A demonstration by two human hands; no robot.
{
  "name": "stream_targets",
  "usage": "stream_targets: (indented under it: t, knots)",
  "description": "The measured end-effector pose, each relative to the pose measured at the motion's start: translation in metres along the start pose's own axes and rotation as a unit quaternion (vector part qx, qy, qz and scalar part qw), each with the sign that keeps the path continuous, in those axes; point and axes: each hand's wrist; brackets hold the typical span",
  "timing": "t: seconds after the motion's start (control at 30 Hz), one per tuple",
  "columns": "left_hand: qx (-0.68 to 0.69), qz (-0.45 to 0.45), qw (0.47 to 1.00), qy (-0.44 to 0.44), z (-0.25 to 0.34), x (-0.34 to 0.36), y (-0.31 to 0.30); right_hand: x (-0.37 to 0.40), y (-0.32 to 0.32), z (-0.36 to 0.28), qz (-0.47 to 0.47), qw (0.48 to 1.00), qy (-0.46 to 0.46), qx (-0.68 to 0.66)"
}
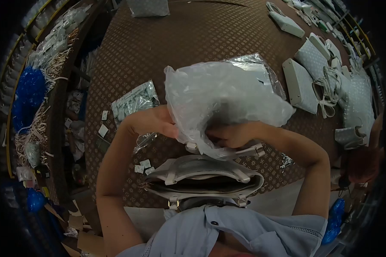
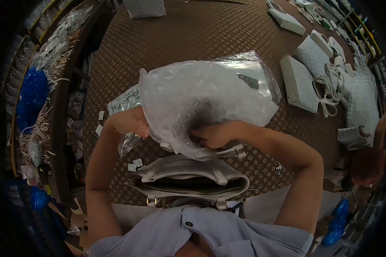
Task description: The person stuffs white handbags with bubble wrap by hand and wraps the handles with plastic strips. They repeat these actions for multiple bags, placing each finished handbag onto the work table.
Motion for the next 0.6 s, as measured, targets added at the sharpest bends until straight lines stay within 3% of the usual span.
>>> stream_targets:
  t: [0.07, 0.1, 0.13, 0.17, 0.2, 0.27, 0.3, 0.37, 0.43, 0.5, 0.53, 0.6]
  knots:
    - [0.051, 0.096, 0.994, 0.002, -0.007, -0.004, 0.004, -0.020, 0.021, 0.008, 0.018, 0.999, -0.015, 0.022]
    - [0.049, 0.096, 0.994, 0.003, -0.003, -0.010, 0.017, -0.025, 0.025, 0.011, 0.035, 0.998, -0.026, 0.046]
    - [-0.140, 0.193, 0.971, -0.015, 0.003, -0.018, 0.038, -0.025, 0.025, 0.012, 0.033, 0.998, -0.025, 0.045]
    - [-0.321, 0.280, 0.904, -0.035, 0.005, -0.023, 0.051, -0.023, 0.028, 0.013, 0.055, 0.998, -0.017, -0.011]
    - [-0.319, 0.277, 0.906, -0.034, -0.002, -0.026, 0.044, -0.022, 0.029, 0.015, 0.081, 0.994, -0.008, -0.066]
    - [-0.003, 0.280, 0.959, 0.032, -0.017, -0.033, 0.021, 0.002, 0.012, -0.004, 0.076, 0.988, -0.023, -0.135]
    - [-0.004, 0.282, 0.959, 0.033, -0.015, -0.035, 0.020, 0.009, 0.006, -0.010, 0.070, 0.976, -0.041, -0.202]
    - [-0.054, 0.361, 0.930, -0.039, -0.009, -0.040, 0.021, 0.011, 0.009, -0.009, 0.079, 0.972, -0.081, -0.208]
    - [-0.046, 0.349, 0.936, -0.022, -0.008, -0.039, 0.024, 0.014, 0.008, -0.013, 0.090, 0.965, -0.118, -0.215]
    - [-0.035, 0.342, 0.939, -0.005, -0.012, -0.038, 0.027, 0.015, 0.001, -0.024, 0.058, 0.990, -0.009, -0.128]
    - [-0.031, 0.342, 0.939, 0.026, -0.019, -0.039, 0.027, 0.014, 0.000, -0.027, 0.058, 0.990, -0.011, -0.126]
    - [-0.026, 0.345, 0.936, 0.059, -0.019, -0.033, 0.027, 0.011, 0.000, -0.031, 0.139, 0.922, -0.001, -0.361]
Point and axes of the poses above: each hand's wrist, its own x-axis away from the middle knuckle, its own y-axis out of the palm, z = x × y, and after that the axes turned 14 degrees about -z, right-handed
